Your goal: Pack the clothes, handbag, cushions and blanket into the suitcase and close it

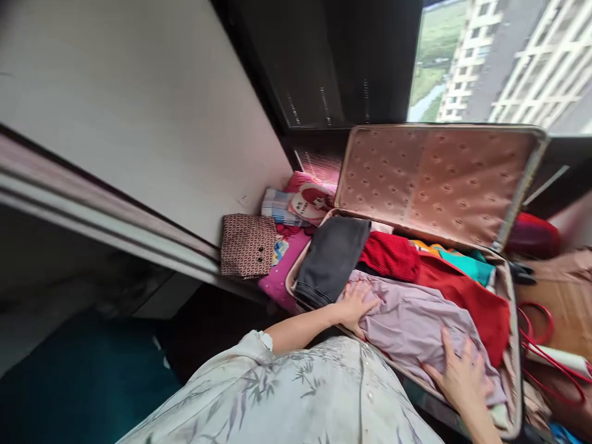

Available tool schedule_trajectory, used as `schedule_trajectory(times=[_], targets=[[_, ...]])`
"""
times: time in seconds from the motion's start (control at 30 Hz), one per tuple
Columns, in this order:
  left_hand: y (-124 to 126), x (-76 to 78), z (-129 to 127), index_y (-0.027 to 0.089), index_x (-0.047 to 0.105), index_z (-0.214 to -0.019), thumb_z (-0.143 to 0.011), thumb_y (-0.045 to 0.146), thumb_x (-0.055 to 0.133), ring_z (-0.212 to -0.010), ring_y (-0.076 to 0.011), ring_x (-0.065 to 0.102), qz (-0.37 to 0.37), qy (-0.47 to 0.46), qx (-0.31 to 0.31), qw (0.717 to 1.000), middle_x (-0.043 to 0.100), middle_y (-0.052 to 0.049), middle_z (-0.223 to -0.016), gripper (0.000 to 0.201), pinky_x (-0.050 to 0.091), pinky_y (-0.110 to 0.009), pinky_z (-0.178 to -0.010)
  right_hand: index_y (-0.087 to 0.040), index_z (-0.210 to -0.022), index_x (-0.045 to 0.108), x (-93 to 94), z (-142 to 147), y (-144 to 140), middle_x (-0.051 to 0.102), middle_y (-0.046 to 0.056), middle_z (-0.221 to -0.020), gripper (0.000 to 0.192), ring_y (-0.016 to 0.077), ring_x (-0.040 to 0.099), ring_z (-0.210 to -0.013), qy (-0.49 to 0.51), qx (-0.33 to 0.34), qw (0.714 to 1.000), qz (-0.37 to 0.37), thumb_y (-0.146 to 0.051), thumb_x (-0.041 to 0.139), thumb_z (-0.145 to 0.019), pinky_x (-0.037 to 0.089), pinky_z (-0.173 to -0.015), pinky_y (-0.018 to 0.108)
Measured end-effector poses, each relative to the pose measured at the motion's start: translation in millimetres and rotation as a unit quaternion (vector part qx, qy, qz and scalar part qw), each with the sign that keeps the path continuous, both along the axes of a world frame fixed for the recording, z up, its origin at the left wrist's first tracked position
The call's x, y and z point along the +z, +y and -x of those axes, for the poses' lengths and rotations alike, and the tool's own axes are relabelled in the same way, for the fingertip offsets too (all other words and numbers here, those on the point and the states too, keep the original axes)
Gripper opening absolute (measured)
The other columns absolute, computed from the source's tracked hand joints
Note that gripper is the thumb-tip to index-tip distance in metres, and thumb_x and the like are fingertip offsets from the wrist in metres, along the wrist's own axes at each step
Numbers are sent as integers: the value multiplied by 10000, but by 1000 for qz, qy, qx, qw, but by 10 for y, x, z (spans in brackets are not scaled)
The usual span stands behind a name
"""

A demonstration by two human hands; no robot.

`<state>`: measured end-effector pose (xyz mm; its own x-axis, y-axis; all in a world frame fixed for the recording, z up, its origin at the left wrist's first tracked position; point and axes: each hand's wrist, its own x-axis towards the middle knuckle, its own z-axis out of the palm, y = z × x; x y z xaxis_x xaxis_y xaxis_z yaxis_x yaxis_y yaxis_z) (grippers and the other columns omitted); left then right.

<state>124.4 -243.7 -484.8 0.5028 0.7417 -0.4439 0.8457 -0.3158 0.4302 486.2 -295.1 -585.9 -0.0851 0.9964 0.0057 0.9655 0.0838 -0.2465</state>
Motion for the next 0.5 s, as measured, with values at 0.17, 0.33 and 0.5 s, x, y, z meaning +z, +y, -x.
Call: schedule_trajectory(times=[0.17, 0.33, 0.5], targets=[[-149, 259, 545, 213, 655, -1455, -862, 525, 805, -1445, -381, 529, -90, -318, 53, 942, 530, -203, -1575, 687, 431, -586, -1182, -544, -1673, 103, 135, 214, -123, 365, 259, -1622, 953, 695, 349, -1423, 15, -21, 998, -58, -700, 455, -801, 316, -818, 919], [-202, 233, 2284, 176, 723, -1244, -936, 368, 715, -1129, -254, 729, -229, -430, 447, 750, 705, -169, -1303, 363, 614, -381, -941, -640, -1618, 2, 490, 966, 9, 382, 182, -1590, 958, 657, 469, -1355, 33, 35, 997, -52, -700, 463, -780, 392, -899, 862], [-408, 22, 4515, 141, 516, -1485, -886, 257, 759, -1470, -317, 513, -232, -150, 759, 590, 513, -237, -1561, 656, 442, -457, -1201, -625, -1625, 2, 670, 1632, 256, 441, 200, -1513, 946, 644, 551, -1265, 11, 79, 996, -45, -697, 445, -793, 446, -917, 826]])
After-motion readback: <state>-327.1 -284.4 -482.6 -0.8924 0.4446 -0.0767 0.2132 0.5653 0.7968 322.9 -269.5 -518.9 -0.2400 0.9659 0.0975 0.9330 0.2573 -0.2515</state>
